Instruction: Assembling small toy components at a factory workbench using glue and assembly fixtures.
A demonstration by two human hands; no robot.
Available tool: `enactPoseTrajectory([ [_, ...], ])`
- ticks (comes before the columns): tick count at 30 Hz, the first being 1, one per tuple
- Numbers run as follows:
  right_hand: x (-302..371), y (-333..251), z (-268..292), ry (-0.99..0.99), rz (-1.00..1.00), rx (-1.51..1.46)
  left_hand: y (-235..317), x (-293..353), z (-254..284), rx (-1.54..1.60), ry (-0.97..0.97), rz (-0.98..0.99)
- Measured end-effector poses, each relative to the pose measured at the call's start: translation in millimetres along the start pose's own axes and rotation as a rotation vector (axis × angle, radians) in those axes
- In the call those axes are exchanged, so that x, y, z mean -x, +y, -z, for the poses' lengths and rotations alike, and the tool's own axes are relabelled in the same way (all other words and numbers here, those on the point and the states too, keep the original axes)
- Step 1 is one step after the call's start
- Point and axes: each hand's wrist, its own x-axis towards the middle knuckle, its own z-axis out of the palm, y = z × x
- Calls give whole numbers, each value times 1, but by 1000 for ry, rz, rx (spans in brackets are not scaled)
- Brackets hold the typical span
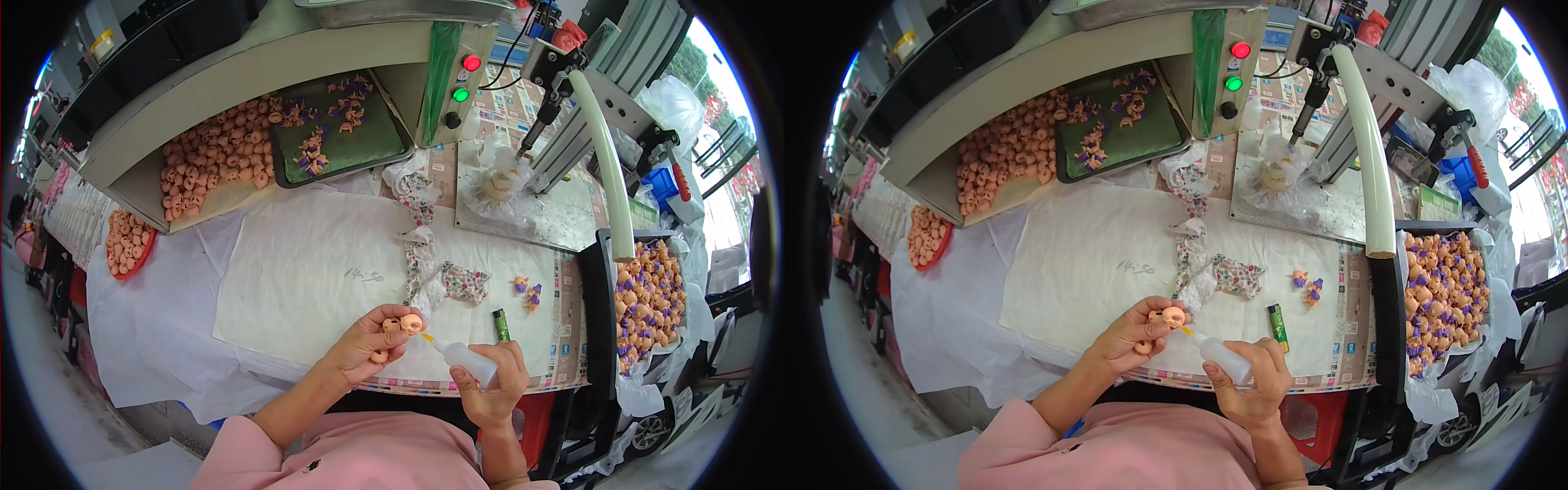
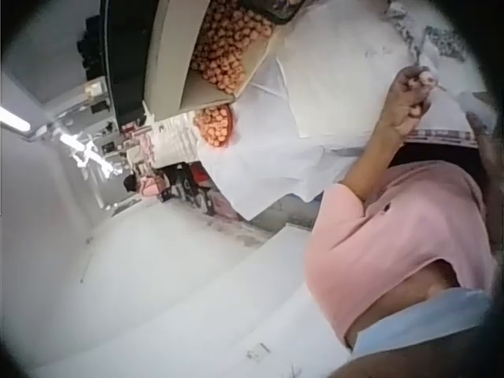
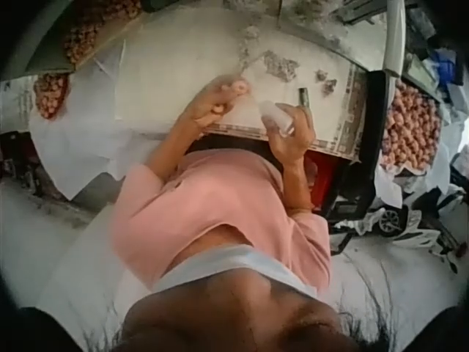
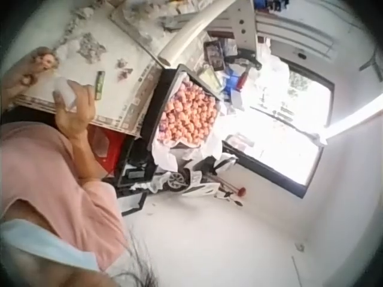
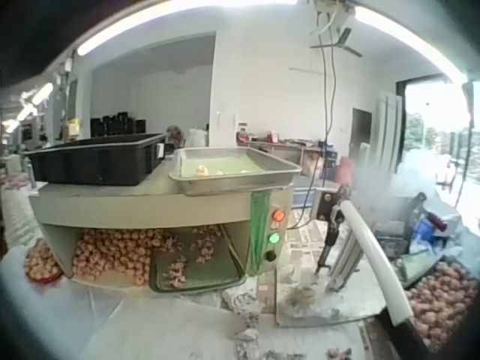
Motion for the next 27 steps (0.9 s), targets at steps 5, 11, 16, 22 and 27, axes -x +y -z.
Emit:
enactPoseTrajectory([
  [5, 2, 3, 0, -6, -31, -12, -1, -3, 3, 14, -55, -4],
  [11, 1, 4, 2, -25, -65, -22, -2, -4, -1, 2, -3, -7],
  [16, 4, 7, 3, -34, -87, -27, -2, -5, 1, 27, -17, 22],
  [22, 5, 9, 6, -24, -78, -3, -2, -5, 2, 21, -19, 19],
  [27, 5, 11, 7, -14, -76, 26, -3, -6, 1, 19, -34, 17],
])
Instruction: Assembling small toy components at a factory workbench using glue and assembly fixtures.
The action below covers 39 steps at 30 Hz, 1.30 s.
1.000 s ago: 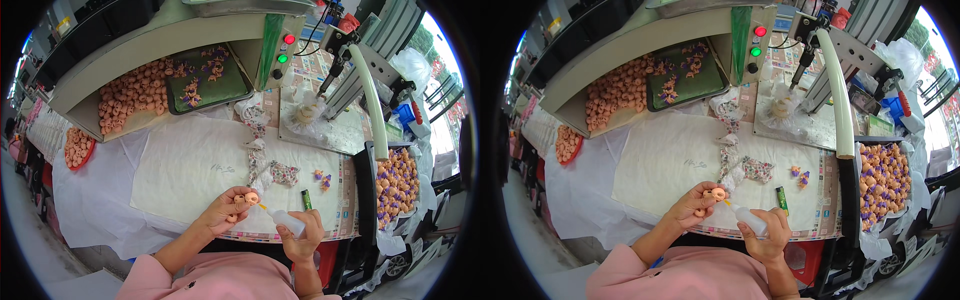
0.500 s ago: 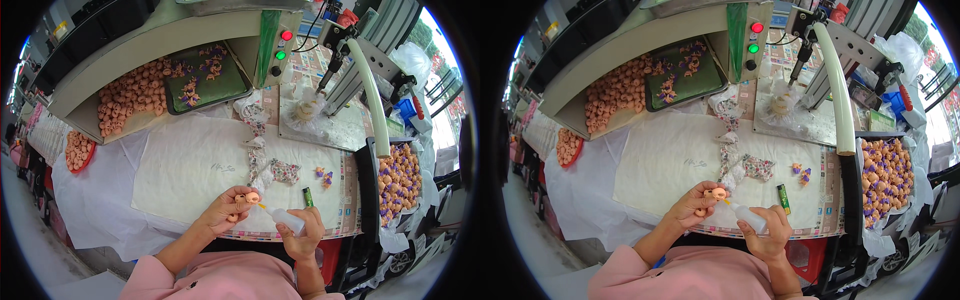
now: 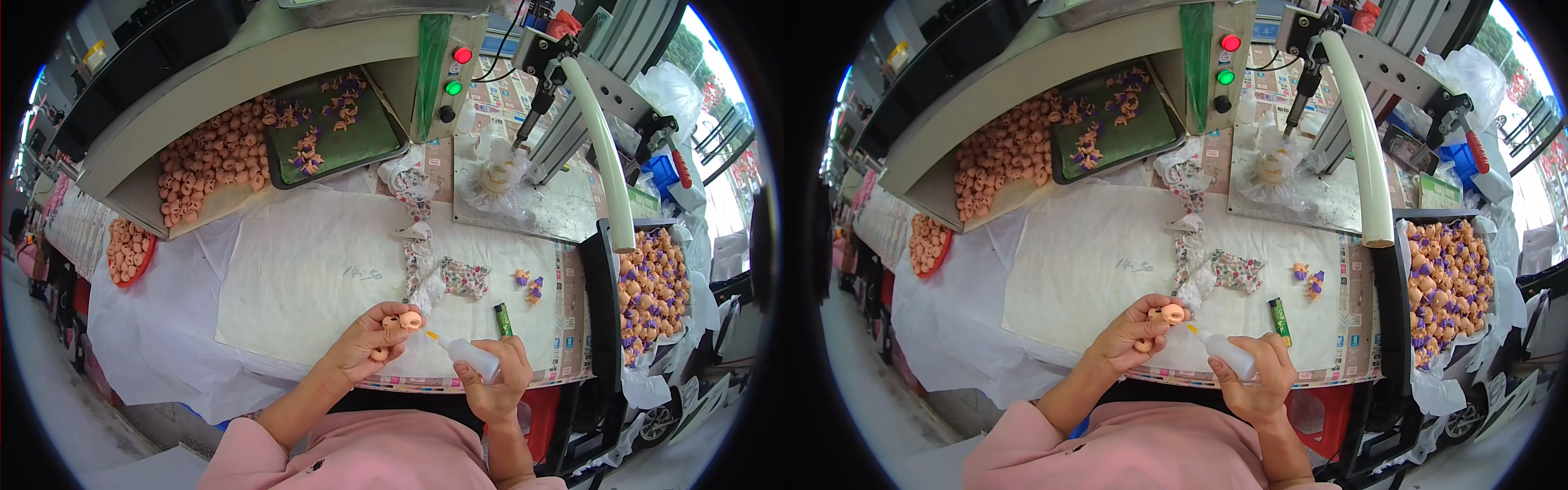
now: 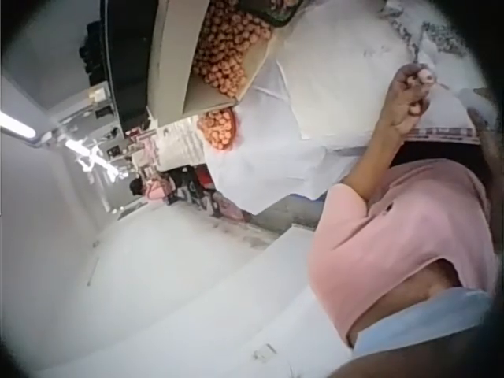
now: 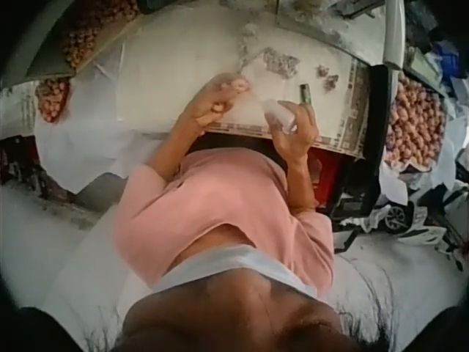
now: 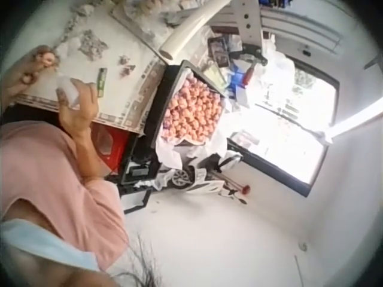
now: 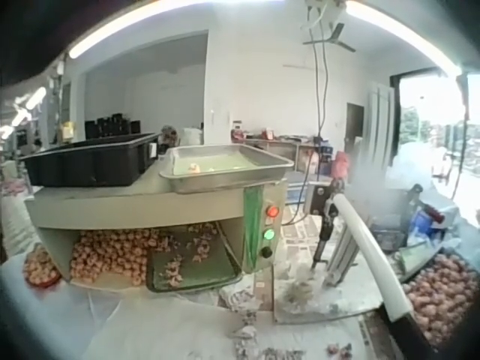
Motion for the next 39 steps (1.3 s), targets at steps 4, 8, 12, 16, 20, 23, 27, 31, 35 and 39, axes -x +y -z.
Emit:
enactPoseTrajectory([
  [4, -1, 2, -1, 9, -3, 0, 1, 1, -5, -13, 47, 12],
  [8, -3, 4, 0, 42, 47, -14, 3, 2, -12, -53, 119, 23],
  [12, -4, 6, -3, 91, 56, -19, 4, 5, -14, -44, 96, 20],
  [16, -5, 27, -14, 116, -7, 30, 2, 6, -19, -29, 90, 57],
  [20, -10, 49, -33, 88, -87, 66, -8, 4, -21, 20, 15, 86],
  [23, -18, 56, -24, 10, -52, 83, -17, 5, -34, 74, -47, 65],
  [27, -33, 64, 14, 27, 87, 169, -22, 7, -38, 101, -101, 61],
  [31, -51, 97, 58, 157, 41, 467, -26, 7, -40, 109, -106, 79],
  [35, -58, 113, 63, 33, -80, 734, -34, 5, -50, 92, -102, 104],
  [39, -57, 96, 57, 66, 4, 489, -31, 7, -55, 28, -83, 125],
])
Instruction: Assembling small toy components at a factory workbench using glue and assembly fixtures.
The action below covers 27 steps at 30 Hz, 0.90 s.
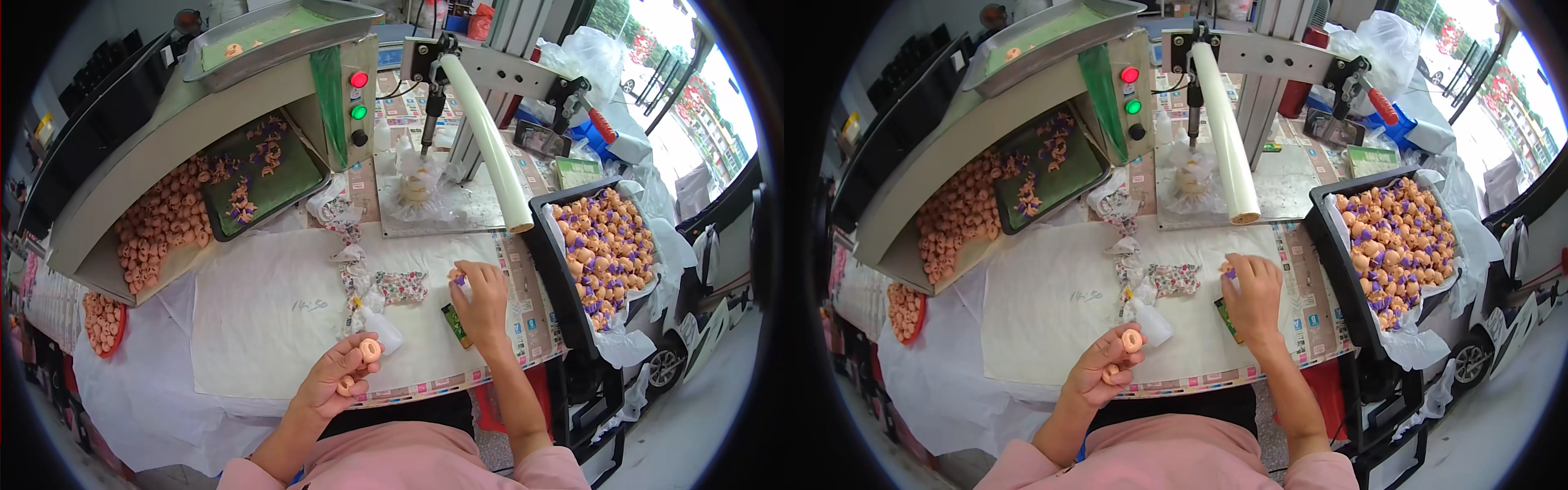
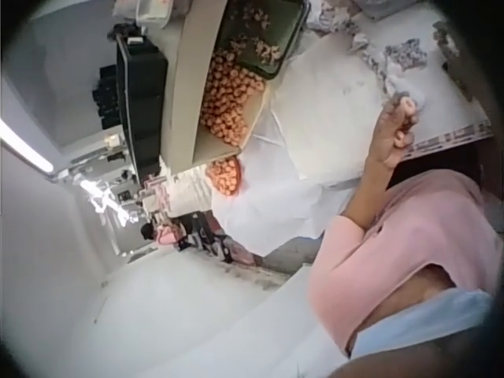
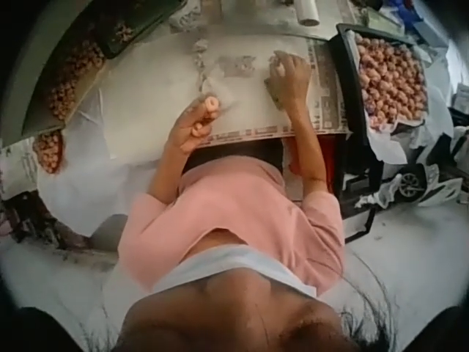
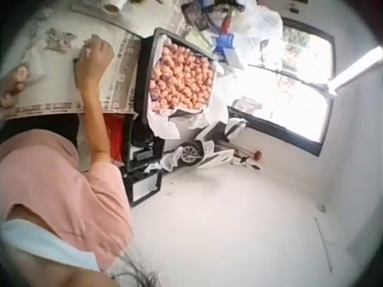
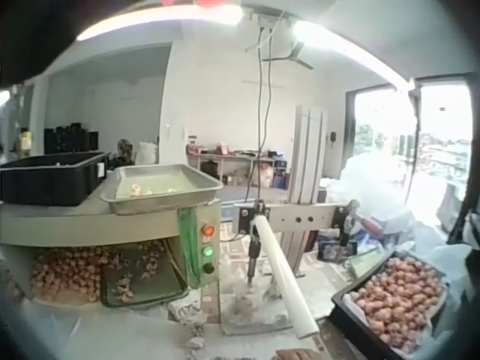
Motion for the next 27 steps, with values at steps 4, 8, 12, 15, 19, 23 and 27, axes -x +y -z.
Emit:
enactPoseTrajectory([
  [4, 19, -51, 13, -189, -185, -653, 3, -1, 4, -68, 46, -41],
  [8, 27, -78, 27, -331, -4, -728, 2, -8, -1, -165, 52, -56],
  [12, 31, -89, 27, -378, 34, -719, 2, -7, -4, -248, 66, -72],
  [15, 33, -86, 25, -426, 59, -712, 4, -2, -4, -329, 76, -108],
  [19, 31, -84, 21, -414, 173, -725, 4, 0, -9, -415, 97, -173],
  [23, 27, -78, 17, -480, 211, -802, 7, 0, 0, -451, 73, -131],
  [27, 24, -80, 16, -463, 243, -768, 9, -1, -7, -484, 119, -122],
])
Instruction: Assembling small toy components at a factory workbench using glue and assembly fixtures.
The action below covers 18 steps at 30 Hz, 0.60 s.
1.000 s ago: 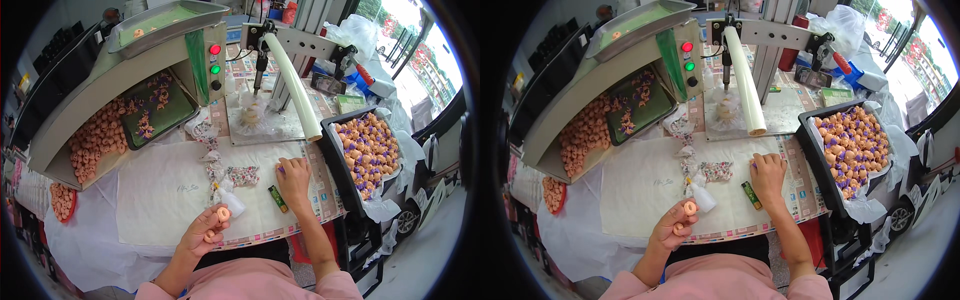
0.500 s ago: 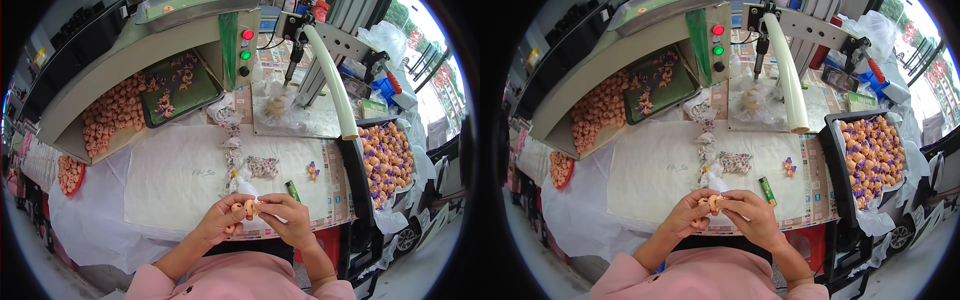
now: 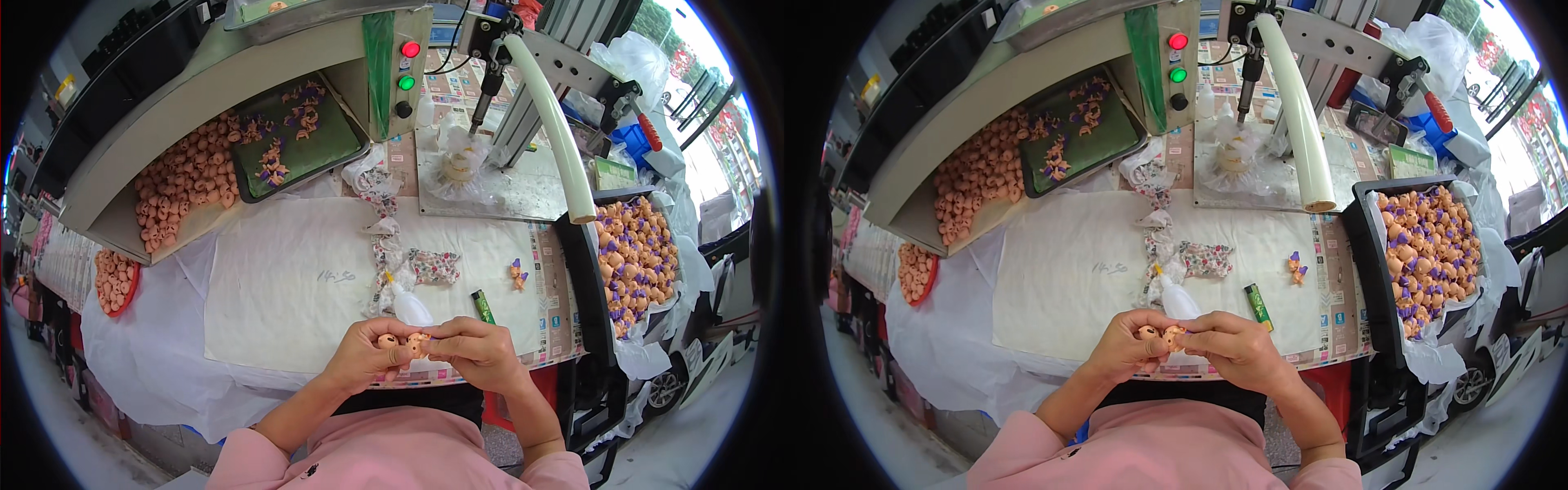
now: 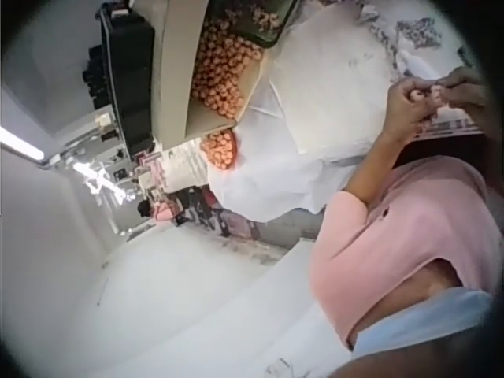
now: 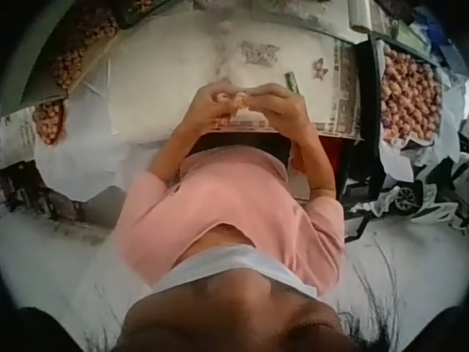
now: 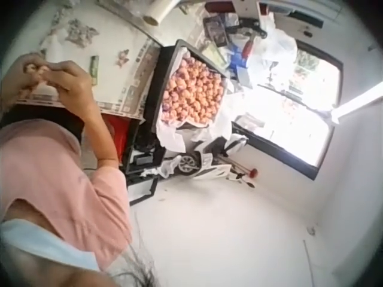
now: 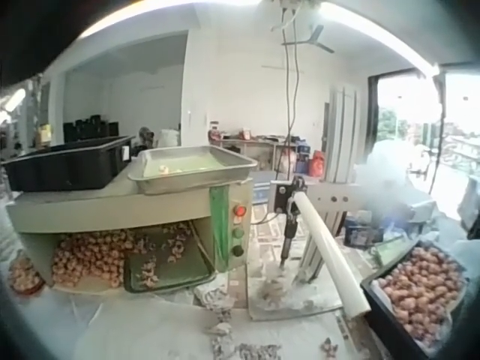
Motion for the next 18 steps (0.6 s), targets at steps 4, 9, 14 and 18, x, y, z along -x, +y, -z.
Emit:
enactPoseTrajectory([
  [4, -9, -2, 9, -49, 18, 2, 6, 0, -1, 95, -59, 39],
  [9, -64, -6, 63, 172, 208, 486, 6, 2, 3, 250, -57, 40],
  [14, -177, -45, 157, 561, 675, 776, 5, 6, -8, 333, -92, 28],
  [18, -237, -78, 194, 609, 610, 523, -2, 6, -13, 365, -136, 26],
])
